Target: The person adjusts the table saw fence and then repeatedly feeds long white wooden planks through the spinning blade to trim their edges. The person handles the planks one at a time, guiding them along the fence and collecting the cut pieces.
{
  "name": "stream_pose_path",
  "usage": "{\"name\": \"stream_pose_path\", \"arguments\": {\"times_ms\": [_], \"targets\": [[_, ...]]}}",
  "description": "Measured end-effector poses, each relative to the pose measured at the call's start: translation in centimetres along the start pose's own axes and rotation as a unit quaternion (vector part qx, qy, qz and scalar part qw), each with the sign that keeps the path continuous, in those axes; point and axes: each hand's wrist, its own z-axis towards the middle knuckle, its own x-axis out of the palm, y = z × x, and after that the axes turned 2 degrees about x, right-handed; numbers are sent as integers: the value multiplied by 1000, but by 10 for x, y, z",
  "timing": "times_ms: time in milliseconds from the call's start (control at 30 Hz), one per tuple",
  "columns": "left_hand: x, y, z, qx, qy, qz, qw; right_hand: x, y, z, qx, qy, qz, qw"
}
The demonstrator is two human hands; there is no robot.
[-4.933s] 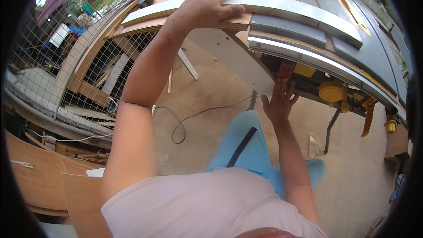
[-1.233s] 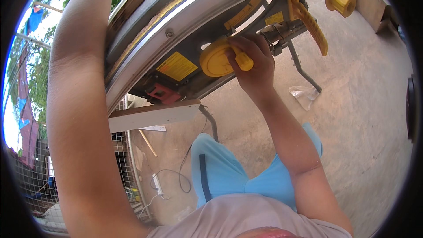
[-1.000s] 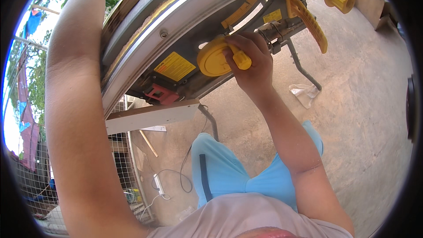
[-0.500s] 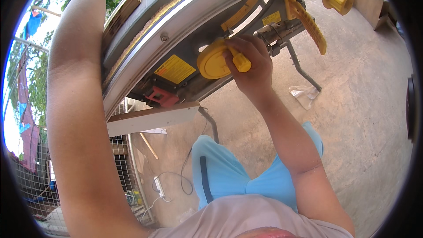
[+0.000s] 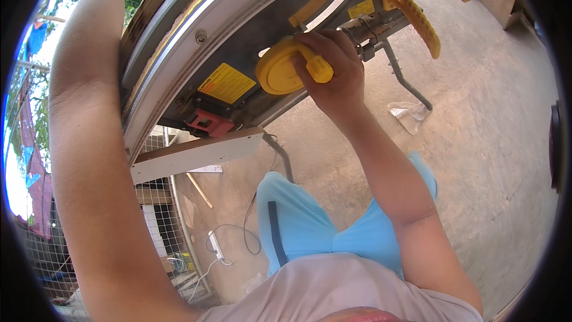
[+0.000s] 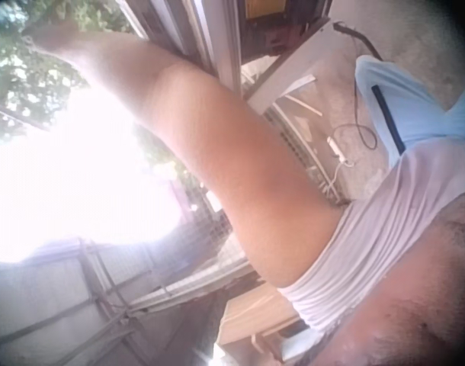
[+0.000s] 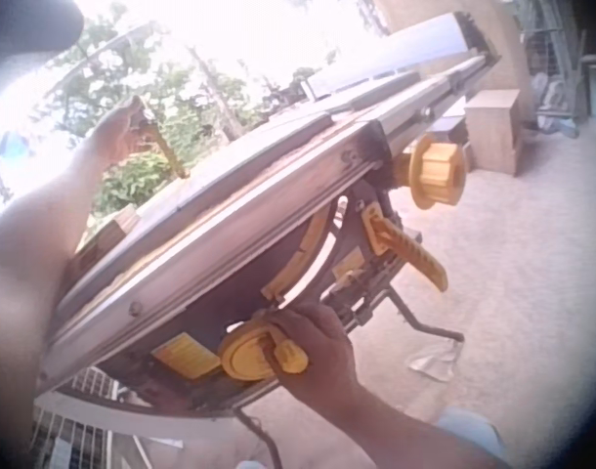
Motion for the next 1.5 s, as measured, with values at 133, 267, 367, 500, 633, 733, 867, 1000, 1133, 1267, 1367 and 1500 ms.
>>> {"name": "stream_pose_path", "arguments": {"times_ms": [133,267,367,500,633,733,867,1000,1133,1267,1367,1500], "targets": [[-9,3,8,-1,3,-1,1000,2,5,-1,33,3,7,999],[-8,6,5,3,8,-1,1000,6,9,-6,113,26,48,992],[8,1,0,0,-6,-10,1000,13,17,-17,158,25,60,985],[-6,3,6,-12,4,-21,1000,28,30,-33,165,45,35,985],[-9,6,10,-29,-1,-14,999,32,30,-36,154,47,10,987],[3,1,8,-26,-27,-12,999,29,15,-32,144,58,78,985],[28,-7,-11,-15,-45,-17,999,17,-12,-18,132,76,164,975],[4,-2,4,-27,-45,-1,999,2,-12,3,56,127,131,982],[20,-3,-8,-2,-39,-2,999,-5,-7,13,60,142,118,981],[8,0,-7,16,-10,-21,1000,1,-4,11,57,126,160,977],[1,0,1,-1,-12,-27,1000,4,-5,8,61,127,172,975],[1,1,-1,13,-20,-18,1000,5,-1,9,66,116,186,973]]}}
